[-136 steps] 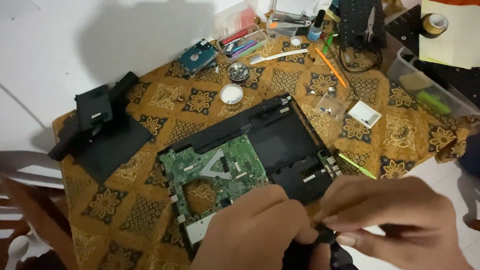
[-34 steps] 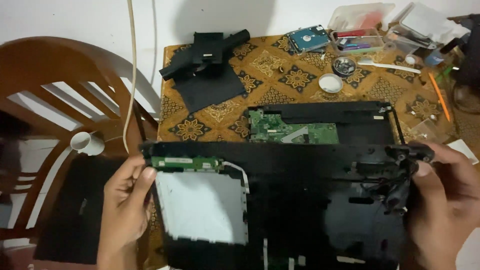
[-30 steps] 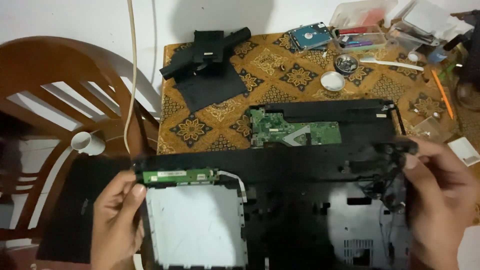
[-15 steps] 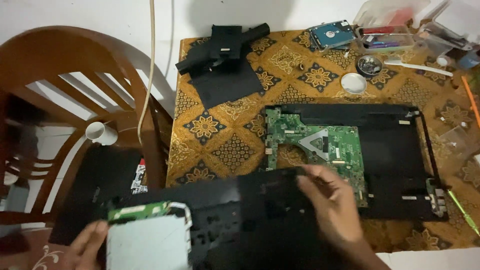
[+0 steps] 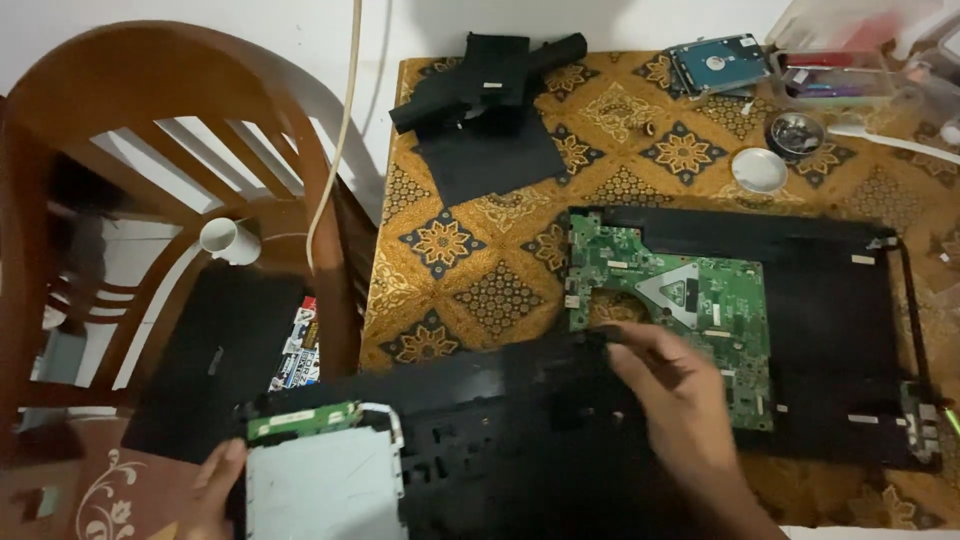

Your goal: Connecting and disconnecting internal ribbon cables and components during a laptop repair.

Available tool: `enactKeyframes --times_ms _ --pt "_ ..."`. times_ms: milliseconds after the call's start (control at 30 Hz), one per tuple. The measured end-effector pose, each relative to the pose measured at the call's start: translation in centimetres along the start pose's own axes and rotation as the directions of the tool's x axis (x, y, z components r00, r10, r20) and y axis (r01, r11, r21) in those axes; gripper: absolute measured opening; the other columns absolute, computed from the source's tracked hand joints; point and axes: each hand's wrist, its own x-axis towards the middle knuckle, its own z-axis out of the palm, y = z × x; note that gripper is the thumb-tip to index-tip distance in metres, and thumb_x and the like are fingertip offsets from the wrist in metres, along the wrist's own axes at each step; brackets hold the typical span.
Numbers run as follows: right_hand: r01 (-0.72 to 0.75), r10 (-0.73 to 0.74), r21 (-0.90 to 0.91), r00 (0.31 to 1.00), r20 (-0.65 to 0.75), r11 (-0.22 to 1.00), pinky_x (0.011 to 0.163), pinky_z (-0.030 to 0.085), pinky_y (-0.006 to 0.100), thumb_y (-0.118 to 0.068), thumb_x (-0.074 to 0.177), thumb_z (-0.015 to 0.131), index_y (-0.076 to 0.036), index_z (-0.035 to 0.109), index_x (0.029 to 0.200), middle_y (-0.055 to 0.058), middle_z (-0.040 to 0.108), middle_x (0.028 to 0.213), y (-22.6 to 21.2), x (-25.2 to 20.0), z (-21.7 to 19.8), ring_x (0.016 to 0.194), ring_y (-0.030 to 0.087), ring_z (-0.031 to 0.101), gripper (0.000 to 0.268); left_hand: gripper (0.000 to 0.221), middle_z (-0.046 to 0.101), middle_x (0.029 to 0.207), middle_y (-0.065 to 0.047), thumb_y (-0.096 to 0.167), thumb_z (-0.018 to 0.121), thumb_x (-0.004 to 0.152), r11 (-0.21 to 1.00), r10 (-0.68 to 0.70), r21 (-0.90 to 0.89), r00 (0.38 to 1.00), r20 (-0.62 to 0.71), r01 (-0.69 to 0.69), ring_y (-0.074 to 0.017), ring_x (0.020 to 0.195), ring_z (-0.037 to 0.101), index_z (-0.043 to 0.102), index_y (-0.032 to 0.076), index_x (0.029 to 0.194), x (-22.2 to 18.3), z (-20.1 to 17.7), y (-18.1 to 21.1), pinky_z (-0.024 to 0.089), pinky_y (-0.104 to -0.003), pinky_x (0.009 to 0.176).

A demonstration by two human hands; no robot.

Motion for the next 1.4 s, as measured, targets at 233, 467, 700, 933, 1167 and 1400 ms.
enactKeyframes --times_ms 233,467,700,933,1167,1400 --pt "0.318 -0.290 0.132 0.937 -0.193 0.939 0.094 0.049 0.034 -0.012 0.095 0.065 -0.001 0.075 0.120 0.009 0.075 0.115 2.0 1.6 -4.8 0.107 0.020 0.067 0.030 0.040 0.062 0.133 -0.010 0.030 0.062 0.093 0.924 0.107 -0.361 0.992 -0.062 -0.122 -0.0209 0.125 0.054 0.066 0.007 0.126 -15.4 8.5 21.8 0.041 -0.037 0.106" --pt "0.285 -0.212 0.215 0.927 -0.311 0.934 0.095 0.046 0.031 -0.006 0.098 0.059 0.001 0.069 0.129 0.009 0.071 0.122 1.1 0.7 -8.4 0.111 0.017 0.061 0.034 0.030 0.069 0.105 -0.013 0.030 0.060 0.099 0.817 0.099 -0.576 0.989 0.113 -0.016 -0.0264 0.103 0.067 0.065 0.001 0.098 -22.7 12.7 37.4 0.047 -0.042 0.090" --pt "0.387 -0.338 0.110 0.888 -0.311 0.915 0.080 0.043 0.034 -0.012 0.099 0.065 -0.005 0.073 0.131 0.006 0.066 0.098 0.7 -0.2 -10.5 0.089 0.016 0.055 0.035 0.029 0.069 0.109 -0.014 0.027 0.058 0.099 0.811 0.105 -0.585 0.990 0.099 -0.028 -0.0278 0.100 0.065 0.066 0.002 0.110 -24.5 12.9 40.4 0.044 -0.038 0.087" --pt "0.261 -0.228 0.191 0.957 -0.180 0.946 0.065 0.035 0.036 -0.001 0.094 0.067 -0.003 0.072 0.125 0.009 0.057 0.095 -0.5 0.4 -12.2 0.073 0.020 0.049 0.031 0.022 0.064 0.099 -0.008 0.030 0.062 0.102 0.804 0.153 -0.590 0.985 0.077 -0.079 -0.0214 0.092 0.061 0.059 0.008 0.101 -22.0 12.2 36.9 0.045 -0.035 0.084" --pt "0.194 -0.185 0.153 0.980 -0.068 0.969 0.050 0.027 0.031 -0.009 0.088 0.077 -0.005 0.070 0.118 0.006 0.048 0.068 -0.6 1.5 -12.5 0.052 0.016 0.037 0.031 0.026 0.064 0.095 -0.010 0.032 0.063 0.101 0.814 0.169 -0.570 0.985 0.043 -0.115 -0.0229 0.088 0.060 0.057 0.007 0.100 -22.4 11.3 35.9 0.043 -0.035 0.078" --pt "0.182 -0.173 0.115 0.982 -0.081 0.977 0.059 0.034 0.033 -0.005 0.092 0.074 -0.004 0.069 0.116 0.008 0.053 0.081 -0.6 1.1 -11.7 0.065 0.018 0.042 0.024 0.023 0.069 0.100 -0.012 0.028 0.062 0.103 0.787 0.171 -0.605 0.985 0.027 -0.120 -0.0232 0.091 0.064 0.060 0.005 0.104 -21.3 12.0 34.0 0.048 -0.037 0.081"
